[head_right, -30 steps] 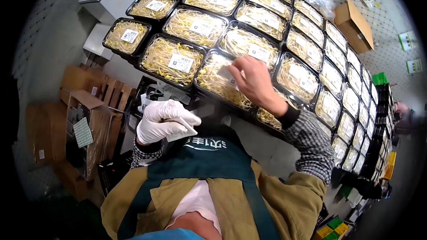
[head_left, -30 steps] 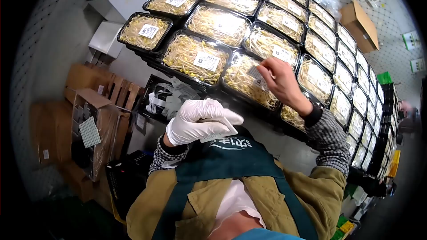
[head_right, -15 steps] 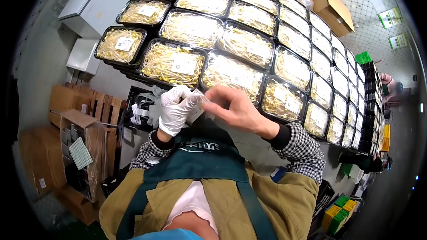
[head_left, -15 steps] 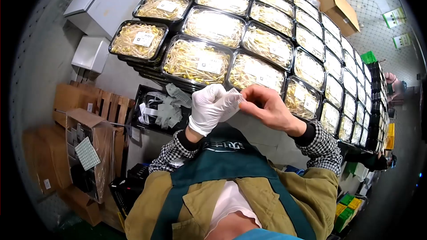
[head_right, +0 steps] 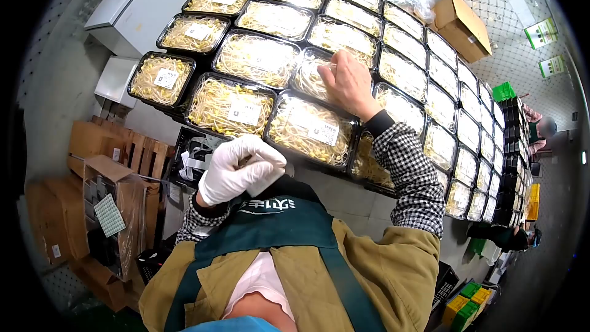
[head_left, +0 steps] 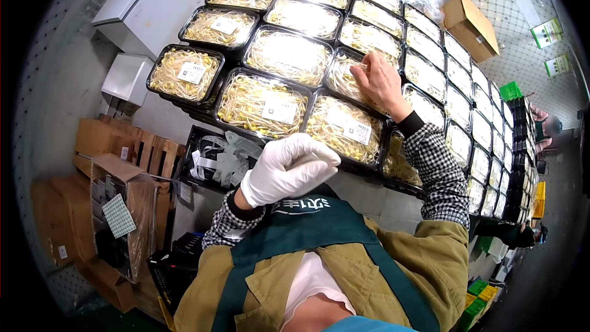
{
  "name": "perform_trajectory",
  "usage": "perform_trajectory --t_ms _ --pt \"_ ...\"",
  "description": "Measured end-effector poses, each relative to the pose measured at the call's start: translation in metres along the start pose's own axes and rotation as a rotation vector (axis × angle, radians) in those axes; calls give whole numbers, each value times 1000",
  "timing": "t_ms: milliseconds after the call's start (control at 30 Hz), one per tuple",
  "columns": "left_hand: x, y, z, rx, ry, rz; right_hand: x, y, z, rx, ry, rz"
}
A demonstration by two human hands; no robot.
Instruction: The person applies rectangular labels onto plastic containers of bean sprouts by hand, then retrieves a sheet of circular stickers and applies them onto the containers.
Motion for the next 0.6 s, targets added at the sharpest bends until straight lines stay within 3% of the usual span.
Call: perform_trajectory --t_ms 33,67,167,233,300,333,433,467,500,567,600 --pt "6 -1 6 -58 -30 -75 -2 1 -1 -9 -25 19" --pt "8 -2 8 -72 97 -193 -3 2 -2 -19 -53 36" --pt "31 2 21 -262 -81 74 6 17 -9 -16 -99 268" --pt "36 1 26 -396 -86 152 53 42 -24 525 -307 1053" --pt "41 5 33 -430 -6 213 90 61 -43 625 -87 1149" --pt "42 8 38 -400 -141 324 88 65 -41 608 -89 1087" --pt "28 3 36 -211 162 108 44 48 -25 460 -247 1051" --pt "21 6 30 -69 195 152 17 44 -4 234 -111 881" --pt "6 6 22 69 232 22 -10 43 19 203 -181 641" --pt "-10 -1 17 252 -131 66 -60 31 61 81 -46 230" --pt "-13 -7 18 232 -203 9 -80 17 75 32 63 124"
Point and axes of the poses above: each hand's wrist, its own z-axis towards the middle knuckle, its own y-axis out of the back of the hand, x = y × z, the point moved 2 cm from there along z, towards the middle knuckle, and after that the axes turned 1 degree about y, right-handed, at the moved point
